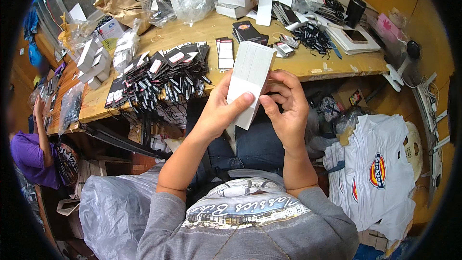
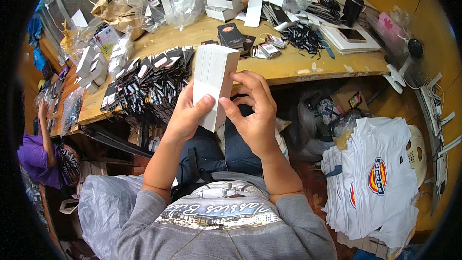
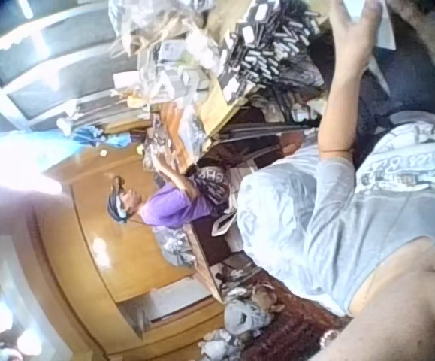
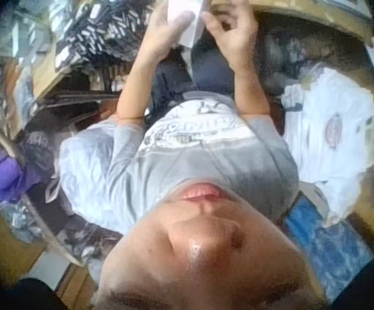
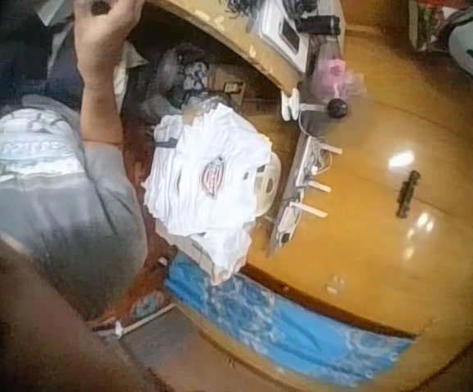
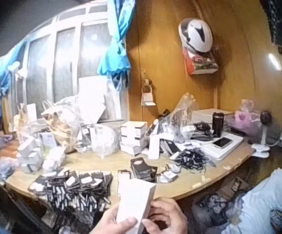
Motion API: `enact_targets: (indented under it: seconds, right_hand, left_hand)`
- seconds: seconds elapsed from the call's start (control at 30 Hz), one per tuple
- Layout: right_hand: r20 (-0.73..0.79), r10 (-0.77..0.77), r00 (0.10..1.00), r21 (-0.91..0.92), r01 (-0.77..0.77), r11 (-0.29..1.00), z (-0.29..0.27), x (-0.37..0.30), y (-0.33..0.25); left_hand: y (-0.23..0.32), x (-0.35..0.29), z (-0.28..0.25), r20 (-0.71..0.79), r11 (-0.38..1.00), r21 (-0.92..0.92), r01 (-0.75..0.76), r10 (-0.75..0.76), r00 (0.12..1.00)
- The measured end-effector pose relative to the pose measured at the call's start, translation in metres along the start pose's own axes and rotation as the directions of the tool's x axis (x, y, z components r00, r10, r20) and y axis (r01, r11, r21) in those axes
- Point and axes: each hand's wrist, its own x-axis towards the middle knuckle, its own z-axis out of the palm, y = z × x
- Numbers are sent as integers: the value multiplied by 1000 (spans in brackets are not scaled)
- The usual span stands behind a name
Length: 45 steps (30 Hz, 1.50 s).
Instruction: The person sits on the floor and assembles keychains by attaching black plastic clips to rectangular tags. They pick up tags and clips from a cluttered table, connect them, and place the finished items into a pile. The person also handles a plastic bag containing clips and a white box during the process.
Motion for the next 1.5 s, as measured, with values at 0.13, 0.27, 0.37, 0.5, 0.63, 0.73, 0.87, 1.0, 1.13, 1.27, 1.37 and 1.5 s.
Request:
enact_targets:
  seconds: [0.13, 0.27, 0.37, 0.5, 0.63, 0.73, 0.87, 1.0, 1.13, 1.27, 1.37, 1.5]
  right_hand:
    - [19, 182, 983, 151, -183, 971, -3, -6, -5]
    - [112, 344, 932, 259, -361, 896, -7, -5, -2]
    - [147, 373, 916, 222, -398, 890, -6, -5, 0]
    - [160, 400, 903, 271, -429, 861, -5, -5, 4]
    - [181, 399, 899, 254, -435, 864, -7, -5, 6]
    - [185, 400, 898, 215, -434, 875, -10, -7, 10]
    - [191, 429, 883, 137, -457, 879, -11, -8, 10]
    - [182, 436, 881, 85, -456, 886, -12, -9, 12]
    - [96, 369, 925, -16, -369, 929, -6, -12, 19]
    - [88, 394, 915, 52, -400, 915, -10, -14, 27]
    - [124, 359, 925, 112, -372, 921, -14, -12, 32]
    - [138, 458, 878, 212, -478, 852, -14, -13, 23]
  left_hand:
    - [-10, -12, 4, -49, 985, 143, -100, 108, 993]
    - [-22, -20, 0, -83, 991, 93, -93, 101, 991]
    - [-29, -23, -3, -107, 989, 121, -82, 95, 990]
    - [-31, -25, -4, -118, 984, 163, -72, 92, 989]
    - [-32, -26, -6, -85, 978, 198, -68, 86, 993]
    - [-32, -27, -5, -82, 963, 265, -52, 77, 994]
    - [-36, -29, -6, -90, 943, 333, -16, 49, 995]
    - [-40, -28, -5, -97, 944, 330, -1, 35, 995]
    - [-52, -27, -9, -92, 876, 475, -76, 135, 987]
    - [-52, -32, -6, -78, 931, 361, -57, 91, 993]
    - [-54, -36, -5, -91, 947, 321, -24, 57, 994]
    - [-57, -33, -8, -162, 989, -107, 105, -121, 979]
